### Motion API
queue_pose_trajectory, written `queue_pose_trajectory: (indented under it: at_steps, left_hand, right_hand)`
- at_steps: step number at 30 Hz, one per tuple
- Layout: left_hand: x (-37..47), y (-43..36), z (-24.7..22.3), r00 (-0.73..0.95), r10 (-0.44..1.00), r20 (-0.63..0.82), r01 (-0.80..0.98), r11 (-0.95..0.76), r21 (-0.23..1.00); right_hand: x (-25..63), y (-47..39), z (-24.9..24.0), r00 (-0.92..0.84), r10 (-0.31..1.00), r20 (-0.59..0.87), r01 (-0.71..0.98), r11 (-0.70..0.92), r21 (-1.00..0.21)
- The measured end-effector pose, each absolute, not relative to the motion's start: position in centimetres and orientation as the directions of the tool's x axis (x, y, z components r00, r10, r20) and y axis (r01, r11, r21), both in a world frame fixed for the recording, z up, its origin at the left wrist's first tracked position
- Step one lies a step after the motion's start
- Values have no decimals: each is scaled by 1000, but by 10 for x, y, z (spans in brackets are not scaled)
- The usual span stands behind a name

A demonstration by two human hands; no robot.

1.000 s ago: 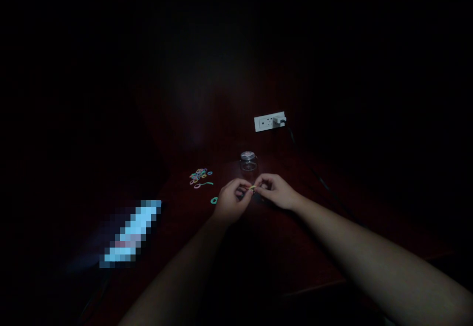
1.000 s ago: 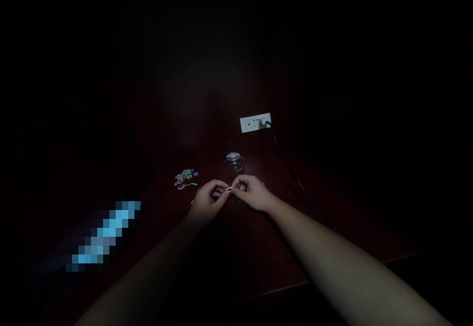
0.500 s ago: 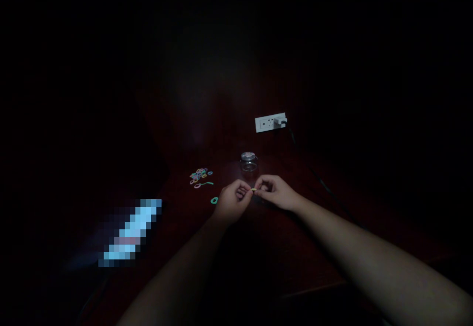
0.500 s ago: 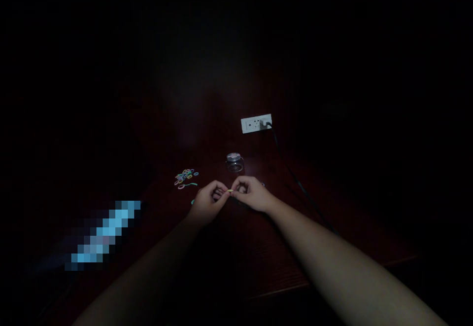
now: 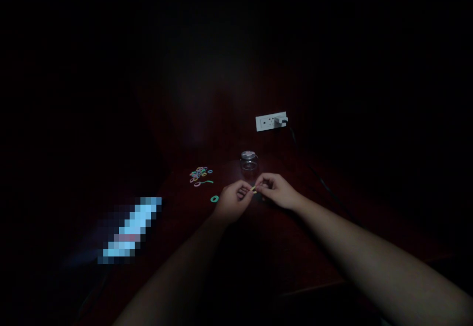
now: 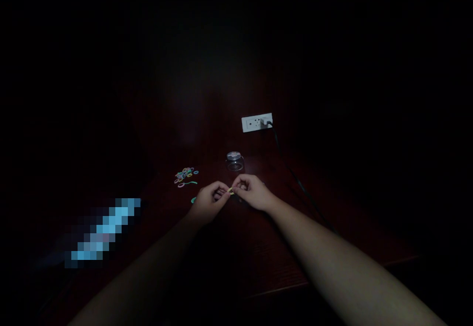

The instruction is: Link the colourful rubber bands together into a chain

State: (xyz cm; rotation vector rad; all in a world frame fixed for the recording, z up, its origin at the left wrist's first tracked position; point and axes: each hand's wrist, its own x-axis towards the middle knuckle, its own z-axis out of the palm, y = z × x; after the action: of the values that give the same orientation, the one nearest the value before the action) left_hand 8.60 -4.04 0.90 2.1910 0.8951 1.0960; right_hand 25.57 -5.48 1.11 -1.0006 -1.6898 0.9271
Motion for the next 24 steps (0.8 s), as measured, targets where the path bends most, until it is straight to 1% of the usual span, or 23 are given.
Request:
queue_pose_trajectory:
  at_steps: [4,10,16,24]
  left_hand:
    - [86,-42,10,476,733,486,317,-658,683]
    - [86,-40,8,447,736,508,326,-663,674]
    - [86,-40,8,445,729,521,316,-672,670]
    - [87,-41,9,419,736,532,329,-669,666]
  right_hand:
    - [256,-55,11,-216,915,341,209,384,-899]
    - [255,-54,11,-201,919,340,202,378,-903]
    - [256,-54,11,-228,913,337,203,383,-901]
    - [258,-53,8,-267,918,293,231,356,-906]
